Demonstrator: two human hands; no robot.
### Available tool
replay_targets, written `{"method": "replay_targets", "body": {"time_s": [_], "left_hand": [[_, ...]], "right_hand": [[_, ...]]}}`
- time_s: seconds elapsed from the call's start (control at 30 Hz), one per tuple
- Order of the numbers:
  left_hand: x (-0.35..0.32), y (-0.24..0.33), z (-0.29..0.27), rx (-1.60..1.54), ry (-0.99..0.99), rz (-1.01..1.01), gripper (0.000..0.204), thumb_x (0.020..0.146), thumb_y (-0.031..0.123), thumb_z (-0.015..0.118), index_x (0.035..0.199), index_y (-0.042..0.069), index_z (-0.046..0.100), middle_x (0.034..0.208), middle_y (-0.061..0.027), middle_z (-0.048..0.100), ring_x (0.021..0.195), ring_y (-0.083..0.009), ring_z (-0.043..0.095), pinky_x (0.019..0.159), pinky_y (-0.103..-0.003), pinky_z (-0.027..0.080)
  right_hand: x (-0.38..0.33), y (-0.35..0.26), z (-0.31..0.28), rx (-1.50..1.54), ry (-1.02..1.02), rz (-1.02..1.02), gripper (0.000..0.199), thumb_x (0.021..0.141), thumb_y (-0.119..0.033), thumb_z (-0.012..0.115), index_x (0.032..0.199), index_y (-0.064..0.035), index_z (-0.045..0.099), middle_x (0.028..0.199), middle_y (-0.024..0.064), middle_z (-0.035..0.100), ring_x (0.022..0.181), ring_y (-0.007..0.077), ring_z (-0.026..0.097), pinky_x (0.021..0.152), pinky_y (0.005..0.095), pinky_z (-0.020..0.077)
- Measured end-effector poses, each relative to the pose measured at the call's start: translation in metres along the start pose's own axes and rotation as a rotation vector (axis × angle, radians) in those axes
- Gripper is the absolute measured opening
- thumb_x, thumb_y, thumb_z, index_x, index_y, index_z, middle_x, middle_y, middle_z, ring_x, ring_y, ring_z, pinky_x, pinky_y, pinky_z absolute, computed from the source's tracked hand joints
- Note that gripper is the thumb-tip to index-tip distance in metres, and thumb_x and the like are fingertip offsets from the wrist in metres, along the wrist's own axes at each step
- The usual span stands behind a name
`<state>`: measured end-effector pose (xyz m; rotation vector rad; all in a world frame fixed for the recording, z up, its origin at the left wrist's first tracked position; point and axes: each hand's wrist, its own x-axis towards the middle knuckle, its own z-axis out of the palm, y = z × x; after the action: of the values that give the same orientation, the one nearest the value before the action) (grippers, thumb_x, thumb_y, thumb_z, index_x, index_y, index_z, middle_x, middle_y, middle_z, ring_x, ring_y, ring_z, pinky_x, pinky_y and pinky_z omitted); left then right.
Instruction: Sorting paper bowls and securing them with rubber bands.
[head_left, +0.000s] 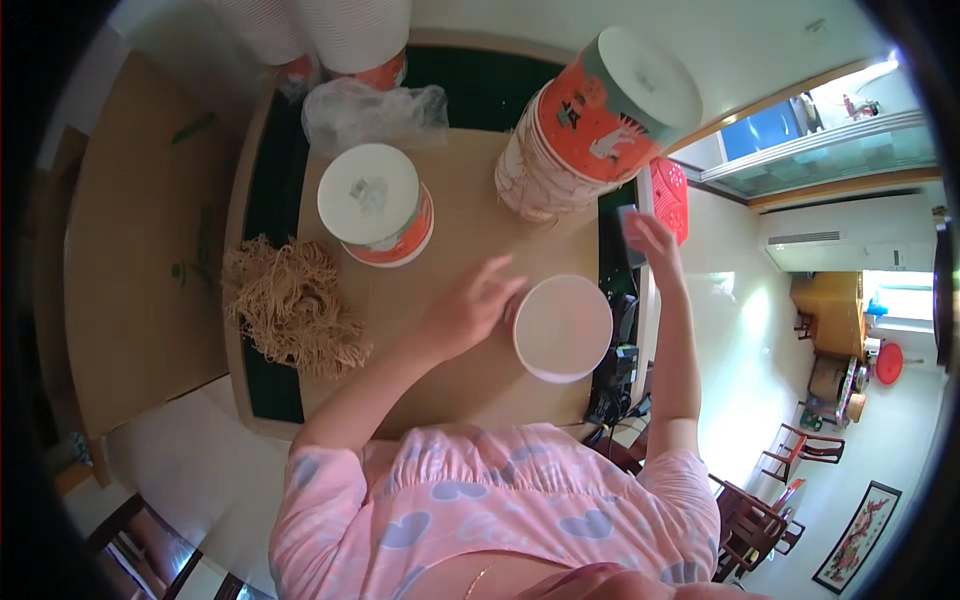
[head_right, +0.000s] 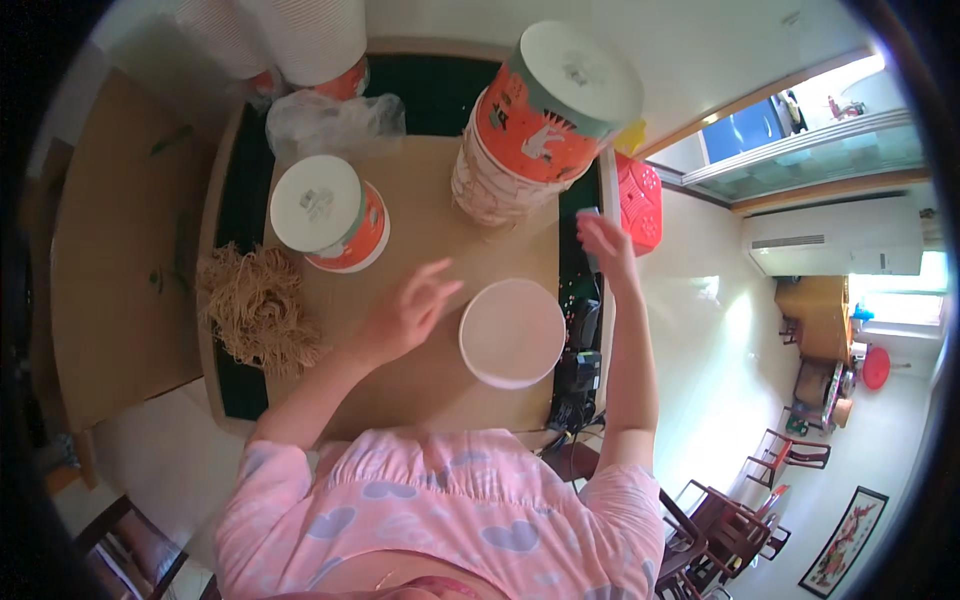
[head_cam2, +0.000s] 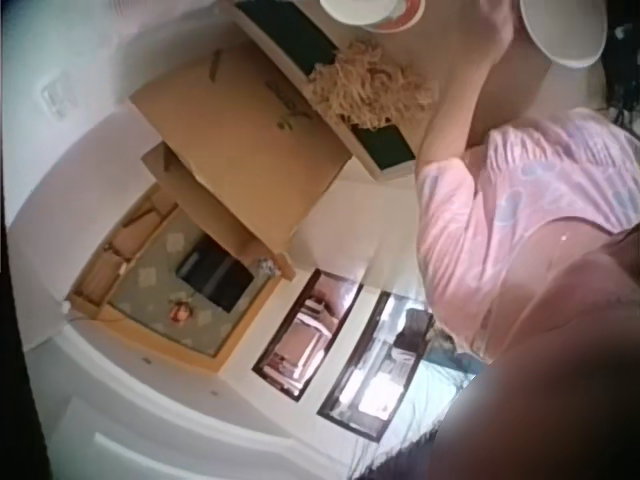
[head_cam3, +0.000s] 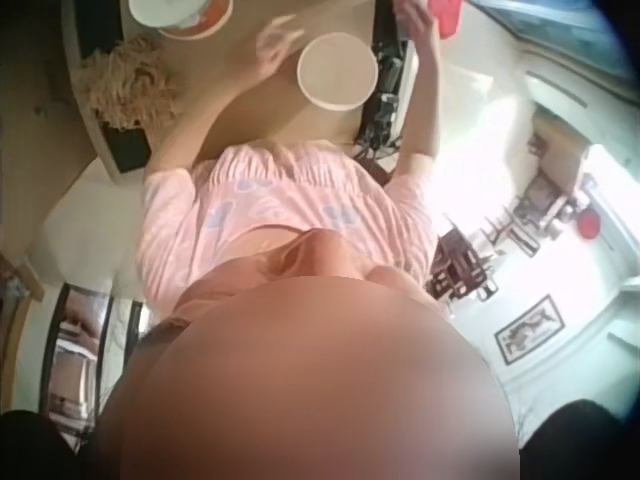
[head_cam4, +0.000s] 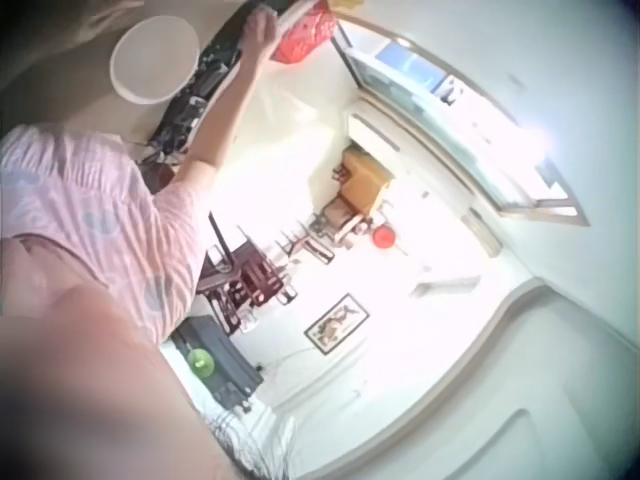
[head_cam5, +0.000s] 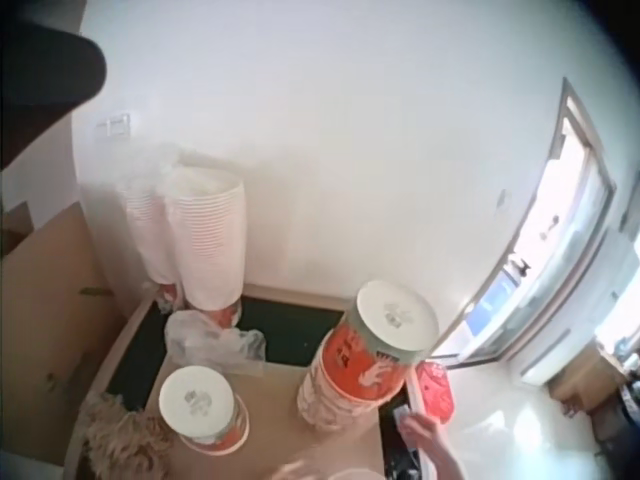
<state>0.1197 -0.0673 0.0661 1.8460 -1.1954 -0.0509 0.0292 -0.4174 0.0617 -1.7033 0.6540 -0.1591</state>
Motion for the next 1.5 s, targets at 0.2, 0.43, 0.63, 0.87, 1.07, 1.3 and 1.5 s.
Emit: {"method": "replay_targets", "body": {"time_s": [0.2, 0.43, 0.63, 0.87, 1.07, 1.3, 1.5], "left_hand": [[-0.170, -0.026, -0.014, 0.079, 0.116, -0.617, 0.014, 0.084, 0.003, 0.060, 0.097, 0.006, 0.065, 0.107, -0.0088, 0.058, 0.077, -0.0223, 0.063, 0.067, -0.032, 0.052], [-0.235, -0.037, -0.027, 0.066, 0.243, -0.802, 0.011, 0.089, 0.003, 0.057, 0.098, 0.003, 0.064, 0.090, -0.0091, 0.060, 0.072, -0.0157, 0.060, 0.062, -0.025, 0.048], [-0.258, -0.058, -0.028, 0.107, 0.311, -0.864, 0.010, 0.086, 0.006, 0.060, 0.094, 0.006, 0.065, 0.084, -0.0107, 0.061, 0.070, -0.0245, 0.061, 0.064, -0.033, 0.050], [-0.263, -0.082, -0.044, 0.186, 0.456, -0.848, 0.009, 0.086, 0.009, 0.060, 0.092, 0.006, 0.065, 0.081, -0.0121, 0.062, 0.076, -0.0269, 0.063, 0.066, -0.035, 0.050], [-0.247, -0.091, -0.069, 0.347, 0.485, -0.852, 0.011, 0.085, 0.014, 0.063, 0.092, 0.005, 0.066, 0.082, -0.0124, 0.065, 0.076, -0.0272, 0.064, 0.068, -0.035, 0.050], [-0.240, -0.133, -0.098, 0.347, 0.657, -1.009, 0.024, 0.080, 0.023, 0.070, 0.088, 0.001, 0.064, 0.079, -0.0102, 0.066, 0.072, -0.0246, 0.064, 0.066, -0.036, 0.050], [-0.236, -0.100, -0.092, 0.025, 0.607, -1.136, 0.024, 0.081, 0.024, 0.069, 0.086, 0.001, 0.064, 0.080, -0.0110, 0.066, 0.071, -0.0239, 0.064, 0.066, -0.035, 0.049]], "right_hand": [[-0.094, 0.053, 0.036, -0.214, -0.089, 0.117, 0.023, 0.097, -0.014, 0.049, 0.114, -0.0036, 0.061, 0.070, -0.0039, 0.054, 0.058, 0.0029, 0.045, 0.050, 0.0190, 0.0351], [-0.161, 0.024, 0.113, -0.345, -0.031, 0.058, 0.037, 0.090, -0.019, 0.060, 0.126, -0.0116, 0.055, 0.065, 0.0010, 0.052, 0.056, 0.0076, 0.050, 0.052, 0.0229, 0.0420], [-0.188, 0.040, 0.150, -0.372, -0.025, 0.009, 0.035, 0.086, -0.009, 0.057, 0.121, -0.0076, 0.055, 0.066, 0.0082, 0.055, 0.058, 0.0160, 0.055, 0.058, 0.0300, 0.0471], [-0.204, 0.039, 0.154, -0.370, -0.016, 0.039, 0.034, 0.088, -0.012, 0.059, 0.121, -0.0051, 0.054, 0.065, 0.0064, 0.055, 0.058, 0.0146, 0.055, 0.055, 0.0291, 0.0460], [-0.213, 0.034, 0.155, -0.348, 0.019, -0.015, 0.034, 0.089, -0.013, 0.060, 0.122, -0.0067, 0.054, 0.071, 0.0055, 0.058, 0.063, 0.0129, 0.057, 0.057, 0.0271, 0.0469], [-0.223, 0.025, 0.138, -0.334, 0.106, -0.173, 0.031, 0.090, -0.007, 0.057, 0.121, -0.0084, 0.056, 0.078, 0.0062, 0.061, 0.068, 0.0127, 0.058, 0.063, 0.0254, 0.0485], [-0.249, 0.010, 0.135, -0.248, 0.035, -0.158, 0.028, 0.089, -0.002, 0.054, 0.117, -0.0055, 0.059, 0.080, 0.0010, 0.061, 0.070, 0.0082, 0.056, 0.064, 0.0213, 0.0471]]}}
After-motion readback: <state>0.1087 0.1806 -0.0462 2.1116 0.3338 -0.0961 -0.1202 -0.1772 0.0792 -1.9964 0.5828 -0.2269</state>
